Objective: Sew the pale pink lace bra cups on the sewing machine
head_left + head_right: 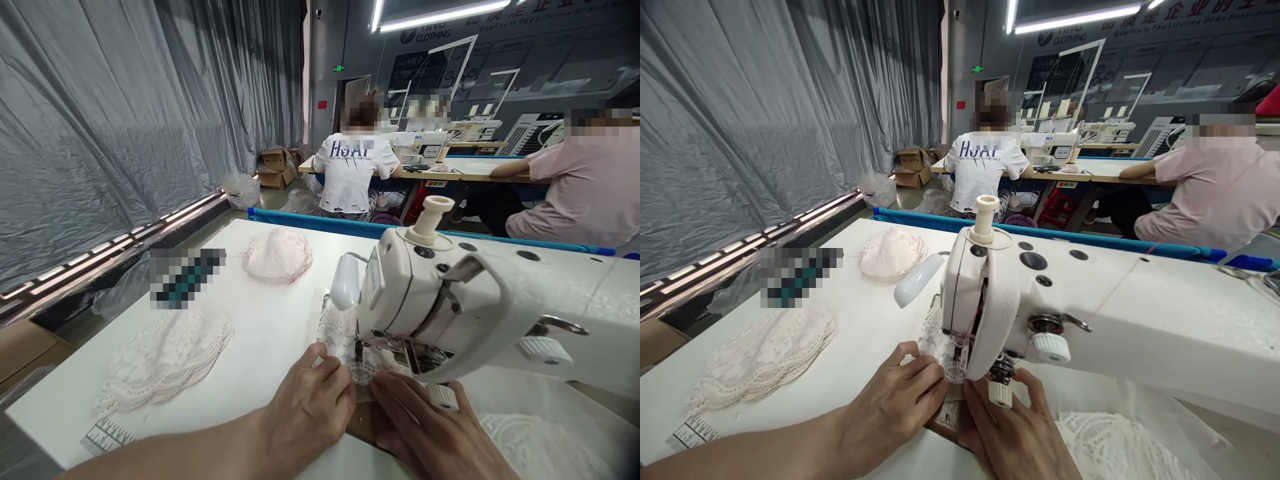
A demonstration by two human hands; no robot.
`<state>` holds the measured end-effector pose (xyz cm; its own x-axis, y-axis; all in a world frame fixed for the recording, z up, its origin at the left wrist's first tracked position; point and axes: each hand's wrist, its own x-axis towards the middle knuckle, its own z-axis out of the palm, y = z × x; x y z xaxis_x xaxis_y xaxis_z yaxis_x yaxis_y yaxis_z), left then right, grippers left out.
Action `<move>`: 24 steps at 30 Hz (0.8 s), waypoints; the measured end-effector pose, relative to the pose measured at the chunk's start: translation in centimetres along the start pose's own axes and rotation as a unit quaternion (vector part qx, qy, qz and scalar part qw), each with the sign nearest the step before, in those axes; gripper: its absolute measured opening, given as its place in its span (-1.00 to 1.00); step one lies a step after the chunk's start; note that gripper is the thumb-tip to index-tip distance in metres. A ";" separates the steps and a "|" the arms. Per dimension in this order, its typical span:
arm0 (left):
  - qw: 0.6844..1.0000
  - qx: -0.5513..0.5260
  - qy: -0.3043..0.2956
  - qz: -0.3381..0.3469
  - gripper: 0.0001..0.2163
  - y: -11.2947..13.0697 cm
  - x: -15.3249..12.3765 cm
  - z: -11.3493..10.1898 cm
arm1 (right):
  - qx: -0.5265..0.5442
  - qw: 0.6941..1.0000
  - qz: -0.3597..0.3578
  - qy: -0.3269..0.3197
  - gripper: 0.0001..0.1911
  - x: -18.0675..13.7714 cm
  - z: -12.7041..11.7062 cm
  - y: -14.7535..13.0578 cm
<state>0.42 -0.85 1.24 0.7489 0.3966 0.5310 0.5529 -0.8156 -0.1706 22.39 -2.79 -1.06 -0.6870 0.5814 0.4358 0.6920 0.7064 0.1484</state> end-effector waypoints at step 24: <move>0.998 -0.021 -0.025 -0.046 -0.90 -3.6 -0.5 1.3 | -0.130 0.989 -0.068 -0.010 -0.63 0.5 -0.3 0.1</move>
<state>-1.48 2.40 0.47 0.7136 0.4900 0.5007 0.6050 -0.7913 -0.0879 22.17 -2.58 -0.57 -0.7799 0.4980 0.3791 0.6249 0.6523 0.4289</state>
